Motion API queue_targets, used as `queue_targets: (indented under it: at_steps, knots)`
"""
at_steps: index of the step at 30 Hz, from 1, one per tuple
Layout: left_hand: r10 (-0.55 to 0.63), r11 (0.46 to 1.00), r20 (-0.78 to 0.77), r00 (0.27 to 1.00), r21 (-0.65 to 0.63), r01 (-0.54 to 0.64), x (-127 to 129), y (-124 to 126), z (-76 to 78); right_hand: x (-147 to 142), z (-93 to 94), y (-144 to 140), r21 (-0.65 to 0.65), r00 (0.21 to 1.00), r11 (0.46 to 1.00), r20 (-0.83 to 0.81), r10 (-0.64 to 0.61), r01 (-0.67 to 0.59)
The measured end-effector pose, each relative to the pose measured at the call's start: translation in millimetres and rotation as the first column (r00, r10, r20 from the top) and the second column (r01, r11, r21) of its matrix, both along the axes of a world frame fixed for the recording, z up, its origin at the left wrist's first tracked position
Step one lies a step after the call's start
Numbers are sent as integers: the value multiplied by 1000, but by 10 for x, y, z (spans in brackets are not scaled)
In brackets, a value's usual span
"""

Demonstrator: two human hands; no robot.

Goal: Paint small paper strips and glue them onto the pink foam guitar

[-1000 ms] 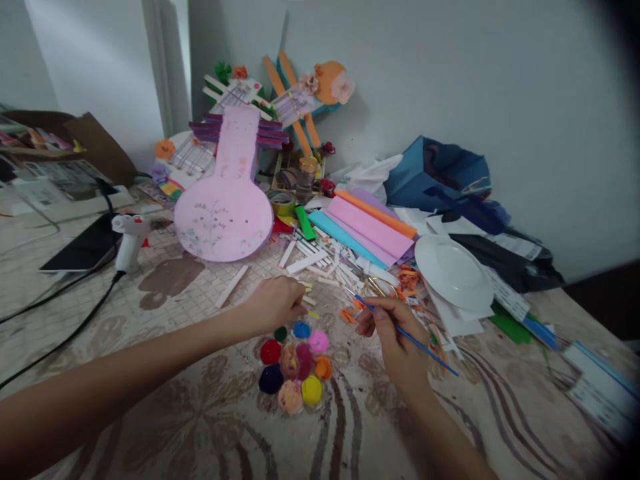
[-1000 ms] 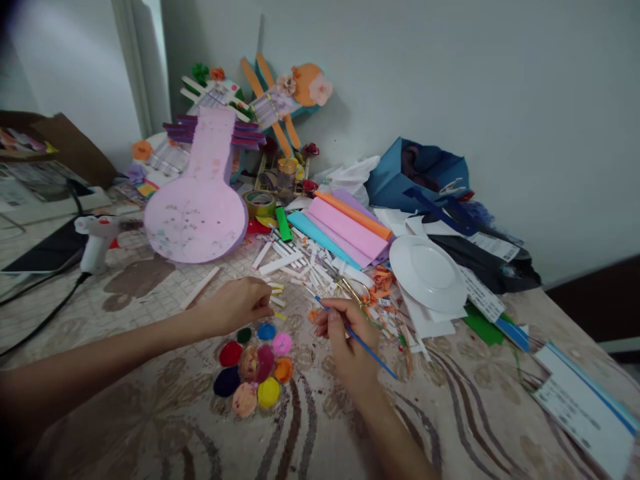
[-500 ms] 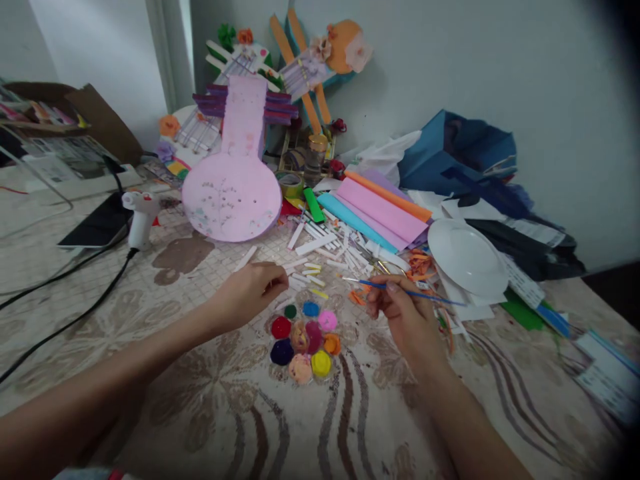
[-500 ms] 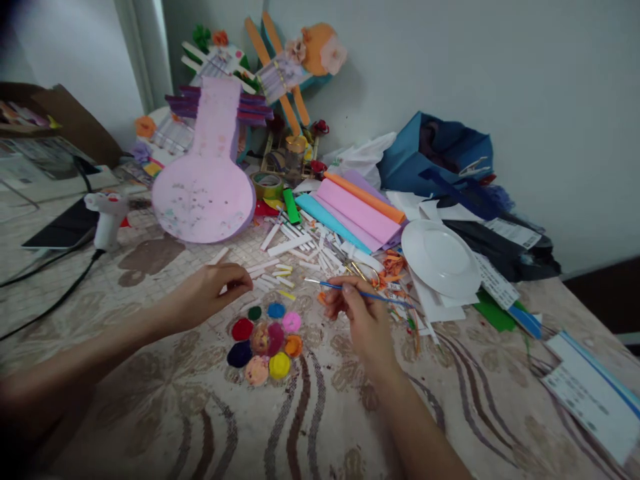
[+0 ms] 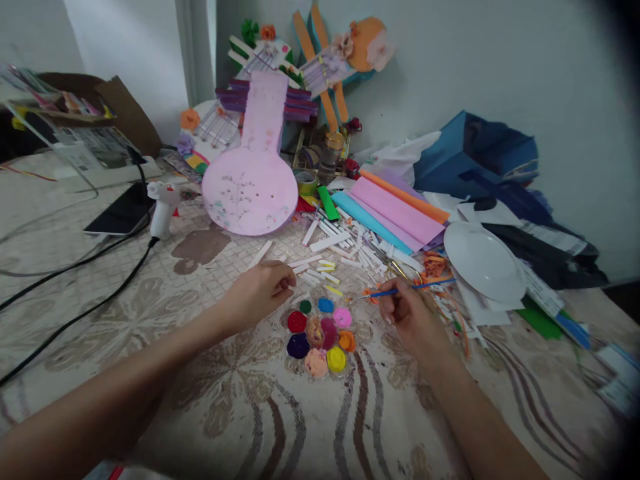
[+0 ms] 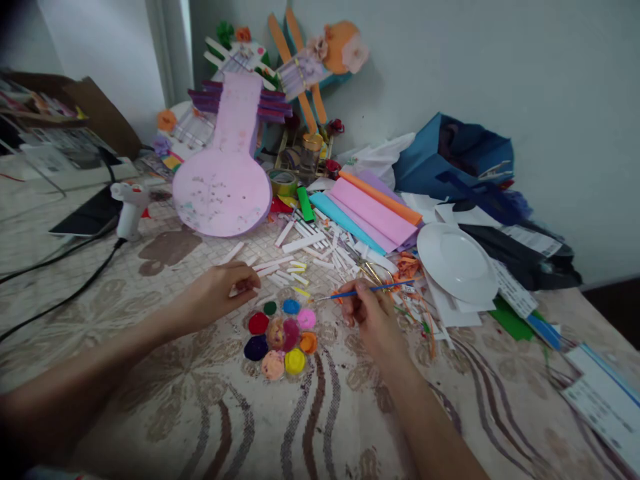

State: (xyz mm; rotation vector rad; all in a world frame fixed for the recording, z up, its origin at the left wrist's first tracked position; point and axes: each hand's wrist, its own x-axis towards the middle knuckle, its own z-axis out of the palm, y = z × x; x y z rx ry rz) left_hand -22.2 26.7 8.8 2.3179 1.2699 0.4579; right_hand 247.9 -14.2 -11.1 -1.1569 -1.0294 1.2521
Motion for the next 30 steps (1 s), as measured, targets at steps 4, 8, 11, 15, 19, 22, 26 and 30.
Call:
queue_targets:
  at_steps: [4,8,11,15,19,22,26,30]
  knots:
    - [-51,982,-85,995,177,66,112,78,-75,10,2,-4,-3,1000,1000,0,-2,2]
    - [-71,960,-182,981,253,116,184,161,-125,16,14,-11,-2,1000,1000,3,-1,1]
    - [-75,954,-211,975,268,132,195,192,-133,12,23,-13,-2,1000,1000,4,5,-5]
    - [-105,940,-226,968,295,171,191,205,-146,0,29,-11,3,1000,1000,13,9,-10]
    - [-111,923,-266,958,329,198,193,206,-175,-7,28,-13,11,1000,1000,19,16,-16]
    - [-120,920,-262,958,334,207,191,205,-189,-3,33,-26,14,999,999,26,29,-30]
    - [-129,920,-227,965,335,202,169,205,-202,9,51,-51,6,997,998,48,64,-65]
    - [-115,935,-168,979,314,164,143,207,-230,16,68,-68,-3,993,995,71,95,-95]
